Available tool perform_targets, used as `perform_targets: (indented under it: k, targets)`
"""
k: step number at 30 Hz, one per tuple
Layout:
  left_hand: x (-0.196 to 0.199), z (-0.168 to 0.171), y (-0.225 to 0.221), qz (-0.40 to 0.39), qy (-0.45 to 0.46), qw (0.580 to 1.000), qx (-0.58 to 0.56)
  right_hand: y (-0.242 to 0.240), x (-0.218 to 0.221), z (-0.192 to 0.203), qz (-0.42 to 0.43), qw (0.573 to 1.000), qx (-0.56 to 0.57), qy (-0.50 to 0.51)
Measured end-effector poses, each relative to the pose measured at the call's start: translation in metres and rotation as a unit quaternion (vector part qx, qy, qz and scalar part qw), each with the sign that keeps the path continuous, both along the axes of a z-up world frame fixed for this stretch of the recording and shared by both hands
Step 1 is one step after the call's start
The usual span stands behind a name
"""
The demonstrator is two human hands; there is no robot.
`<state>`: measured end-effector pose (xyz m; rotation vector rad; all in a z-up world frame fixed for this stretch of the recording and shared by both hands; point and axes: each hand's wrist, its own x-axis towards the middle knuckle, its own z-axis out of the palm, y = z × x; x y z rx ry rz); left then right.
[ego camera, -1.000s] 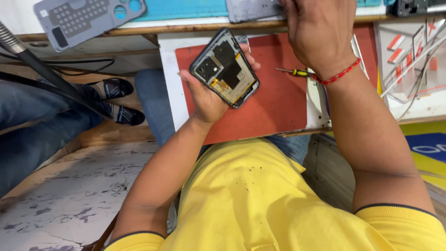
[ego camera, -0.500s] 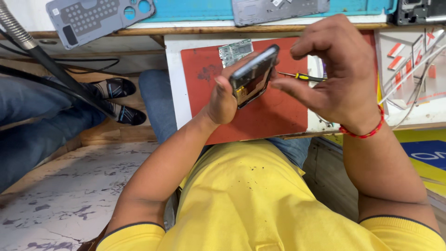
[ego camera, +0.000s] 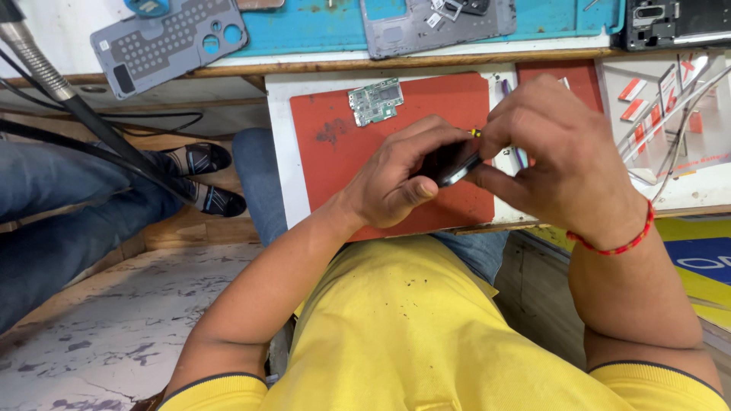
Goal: The person disassembles a smartphone by removing the back cover and unscrewing internal components. They use a screwdriver to detach the camera module and other parts, then reassemble the device by screwing components back into place and closing the back cover.
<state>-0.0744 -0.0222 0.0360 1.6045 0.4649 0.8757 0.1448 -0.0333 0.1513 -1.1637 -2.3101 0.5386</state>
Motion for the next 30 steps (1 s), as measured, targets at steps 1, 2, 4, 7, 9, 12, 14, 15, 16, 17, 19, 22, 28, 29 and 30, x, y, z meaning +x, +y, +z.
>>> perform_targets:
  k: [1,2,4,7,9,12,14,15,16,17,19,22,28,29,30]
  targets:
    - [0.001,0.000,0.001,-0.001,0.004,1.000,0.007,-0.001,0.001,0.001,0.002,1.000,-0.004,-0.005]
    - [0.002,0.000,0.000,-0.002,0.008,1.000,0.012,-0.002,0.002,0.002,0.005,1.000,-0.010,-0.009]
    - [0.004,0.000,-0.003,-0.005,0.015,1.000,0.022,-0.004,0.004,0.003,0.019,0.999,-0.023,-0.020]
    - [0.005,0.000,-0.002,-0.009,0.027,0.999,0.036,-0.001,0.009,0.006,0.043,0.998,-0.037,-0.037]
    - [0.007,0.000,-0.002,-0.009,0.044,0.998,0.033,-0.001,0.010,0.009,0.047,0.997,-0.044,-0.043]
    - [0.009,0.004,-0.003,0.004,0.057,0.998,0.030,-0.001,0.006,0.015,0.049,0.998,-0.010,-0.035]
    - [0.012,0.006,-0.003,0.009,0.041,0.999,0.031,-0.002,0.000,0.015,0.037,0.999,0.008,-0.009]
    - [0.013,0.007,-0.003,0.011,0.033,0.999,0.030,-0.004,-0.002,0.015,0.031,0.999,0.016,0.003]
    - [0.013,0.007,-0.003,0.008,0.036,0.999,0.029,-0.006,-0.004,0.014,0.021,1.000,0.008,0.007]
    - [0.014,0.008,-0.002,0.004,0.038,0.999,0.027,-0.007,-0.005,0.013,0.012,1.000,0.001,0.011]
    - [0.014,0.009,-0.001,-0.002,0.052,0.998,0.027,-0.010,-0.005,0.011,0.003,1.000,-0.005,0.015]
    - [0.016,0.010,-0.001,-0.021,0.090,0.995,0.026,-0.017,0.004,0.006,-0.003,1.000,-0.015,0.014]
    - [0.015,0.023,0.012,-0.121,0.150,0.979,-0.065,-0.015,0.034,-0.027,-0.054,0.986,-0.101,0.121]
    - [0.010,0.024,0.017,-0.164,0.130,0.972,-0.108,-0.014,0.036,-0.039,-0.079,0.962,-0.170,0.198]
    - [0.005,0.025,0.021,-0.203,0.110,0.961,-0.150,-0.013,0.035,-0.053,-0.098,0.927,-0.236,0.274]
